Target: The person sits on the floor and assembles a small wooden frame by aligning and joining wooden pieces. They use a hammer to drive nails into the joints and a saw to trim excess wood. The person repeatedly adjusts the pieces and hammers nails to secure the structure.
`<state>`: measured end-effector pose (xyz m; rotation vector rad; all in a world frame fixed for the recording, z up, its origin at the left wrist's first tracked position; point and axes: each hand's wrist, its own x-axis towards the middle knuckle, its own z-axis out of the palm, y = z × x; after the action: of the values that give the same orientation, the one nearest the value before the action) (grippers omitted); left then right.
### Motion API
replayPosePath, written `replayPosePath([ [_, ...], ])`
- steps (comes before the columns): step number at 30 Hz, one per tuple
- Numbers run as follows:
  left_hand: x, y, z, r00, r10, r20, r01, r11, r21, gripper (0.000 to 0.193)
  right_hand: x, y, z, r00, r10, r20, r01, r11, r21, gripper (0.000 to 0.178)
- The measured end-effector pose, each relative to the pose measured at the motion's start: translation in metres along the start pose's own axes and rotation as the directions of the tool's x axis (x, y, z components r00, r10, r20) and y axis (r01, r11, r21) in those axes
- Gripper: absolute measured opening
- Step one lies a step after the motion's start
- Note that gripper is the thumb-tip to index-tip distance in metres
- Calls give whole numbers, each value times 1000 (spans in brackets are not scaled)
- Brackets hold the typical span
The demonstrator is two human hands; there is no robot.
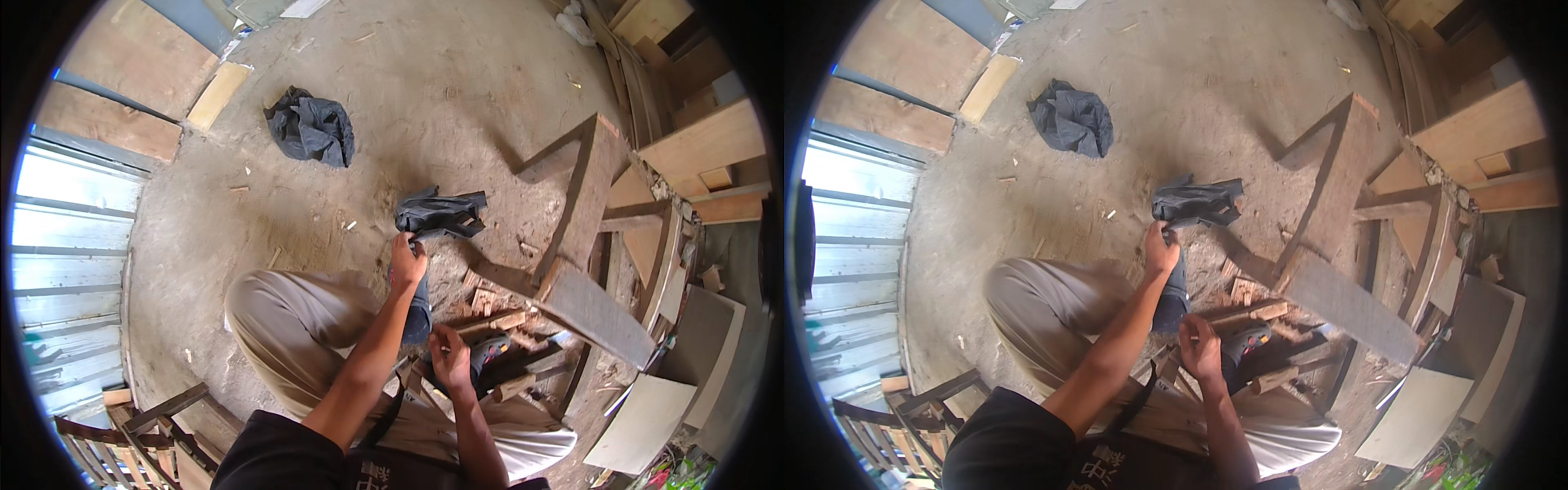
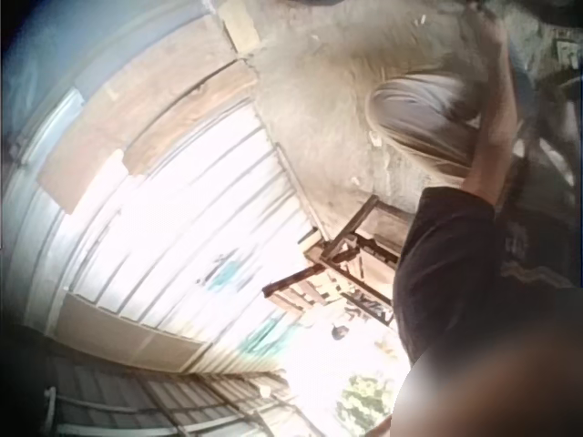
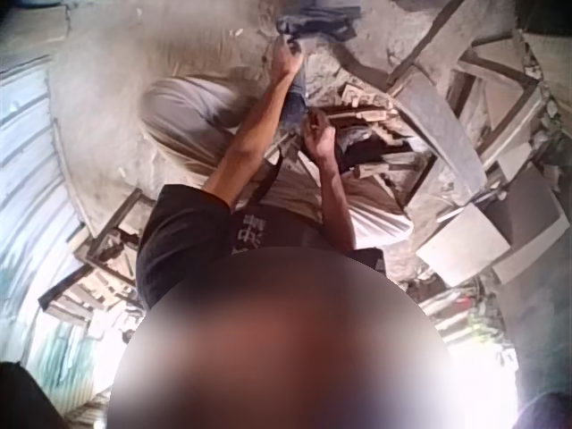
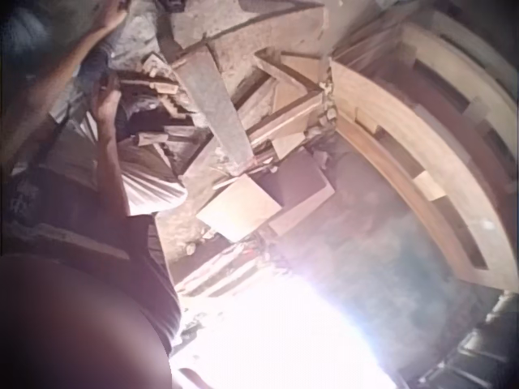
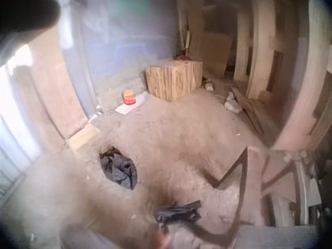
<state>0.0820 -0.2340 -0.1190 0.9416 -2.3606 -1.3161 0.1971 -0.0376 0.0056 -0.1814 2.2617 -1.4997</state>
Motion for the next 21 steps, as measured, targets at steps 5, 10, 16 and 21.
replayPosePath([
  [5,-31,38,-19,901,431,-57,-419,896,148,64,-19,11,-5,998,-61,2,61,998,3,27],
  [10,29,88,24,735,609,298,-677,677,287,81,-45,19,-20,1000,-9,-5,9,997,-82,26],
  [16,82,84,16,515,60,855,-723,567,395,39,-71,25,-41,995,15,-102,-25,995,-98,25],
  [21,74,55,-86,440,461,771,-768,638,56,34,-59,15,-33,987,69,-143,-77,996,-47,24],
])
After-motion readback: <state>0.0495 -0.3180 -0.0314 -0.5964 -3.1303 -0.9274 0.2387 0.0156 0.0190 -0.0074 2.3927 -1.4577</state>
